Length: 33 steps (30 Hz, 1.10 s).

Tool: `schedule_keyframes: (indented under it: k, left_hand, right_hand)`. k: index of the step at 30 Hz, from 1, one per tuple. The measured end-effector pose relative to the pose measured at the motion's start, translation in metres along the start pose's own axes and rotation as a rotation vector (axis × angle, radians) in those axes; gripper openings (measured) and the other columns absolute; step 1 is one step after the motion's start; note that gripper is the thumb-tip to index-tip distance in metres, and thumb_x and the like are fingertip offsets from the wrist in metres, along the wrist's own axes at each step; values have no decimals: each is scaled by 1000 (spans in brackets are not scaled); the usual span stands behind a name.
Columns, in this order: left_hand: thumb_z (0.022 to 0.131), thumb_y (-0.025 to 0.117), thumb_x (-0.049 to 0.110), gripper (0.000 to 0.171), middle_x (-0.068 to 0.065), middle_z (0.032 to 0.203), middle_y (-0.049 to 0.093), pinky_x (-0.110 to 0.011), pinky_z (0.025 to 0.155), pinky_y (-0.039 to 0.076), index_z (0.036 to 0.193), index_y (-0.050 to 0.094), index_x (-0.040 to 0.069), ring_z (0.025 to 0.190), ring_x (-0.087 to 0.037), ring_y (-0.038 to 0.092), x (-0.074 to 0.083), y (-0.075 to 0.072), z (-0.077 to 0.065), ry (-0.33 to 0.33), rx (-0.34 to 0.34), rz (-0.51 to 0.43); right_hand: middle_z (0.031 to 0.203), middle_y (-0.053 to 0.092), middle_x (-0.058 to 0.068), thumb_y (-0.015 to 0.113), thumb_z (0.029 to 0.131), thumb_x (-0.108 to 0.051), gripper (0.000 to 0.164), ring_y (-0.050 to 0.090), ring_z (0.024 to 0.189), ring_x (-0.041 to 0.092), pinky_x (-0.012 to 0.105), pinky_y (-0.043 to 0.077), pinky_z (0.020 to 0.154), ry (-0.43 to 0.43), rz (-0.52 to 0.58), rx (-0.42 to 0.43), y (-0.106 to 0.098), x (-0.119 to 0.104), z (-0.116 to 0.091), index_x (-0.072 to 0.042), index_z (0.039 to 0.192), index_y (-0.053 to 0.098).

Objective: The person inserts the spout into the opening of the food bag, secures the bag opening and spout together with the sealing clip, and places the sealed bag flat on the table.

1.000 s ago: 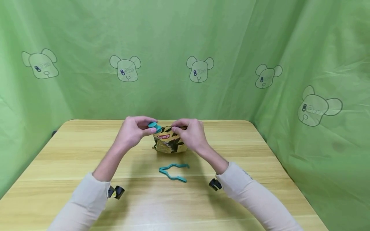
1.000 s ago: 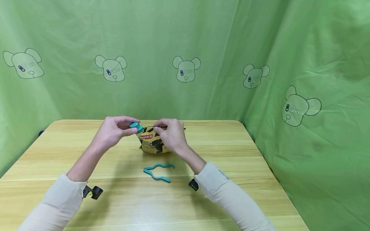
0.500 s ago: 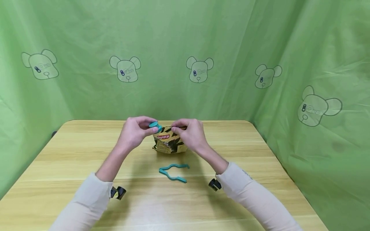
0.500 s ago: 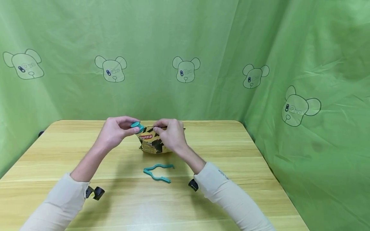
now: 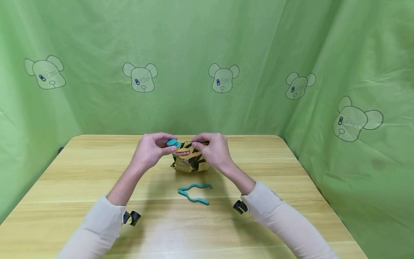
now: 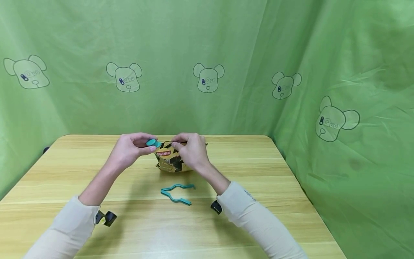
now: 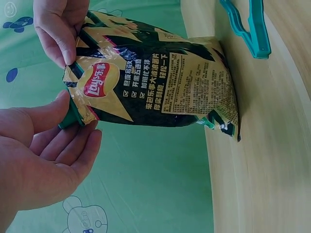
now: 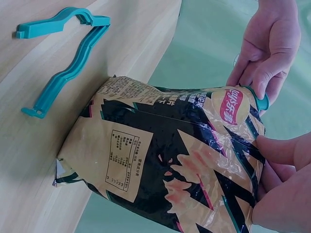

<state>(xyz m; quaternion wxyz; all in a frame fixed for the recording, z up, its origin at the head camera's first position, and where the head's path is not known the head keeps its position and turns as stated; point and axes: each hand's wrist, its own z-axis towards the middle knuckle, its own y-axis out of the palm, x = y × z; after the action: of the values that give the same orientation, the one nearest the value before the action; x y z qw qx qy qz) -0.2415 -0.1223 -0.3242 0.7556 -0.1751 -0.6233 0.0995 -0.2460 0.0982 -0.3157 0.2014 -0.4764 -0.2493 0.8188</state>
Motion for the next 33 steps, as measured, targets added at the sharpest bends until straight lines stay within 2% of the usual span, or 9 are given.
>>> schedule_keyframes:
  k: [16, 33]
  left_hand:
    - [88, 81, 16, 34, -11, 110, 77, -35, 88, 60, 121, 74, 10, 101, -23, 74, 1, 0, -1, -3, -12, 7]
    - [88, 80, 12, 44, -13, 116, 75, -34, 90, 60, 130, 68, 7, 105, -25, 73, -2, -6, -1, -12, -42, 6]
  right_hand:
    - [94, 79, 3, 75, 93, -13, 7, 74, 83, 16, 31, 60, 69, 12, 8, -2, 0, 2, 0, -11, 97, 80]
    - [94, 79, 3, 75, 93, -13, 7, 73, 82, 15, 31, 60, 69, 7, 16, 1, -1, 1, 0, -11, 97, 80]
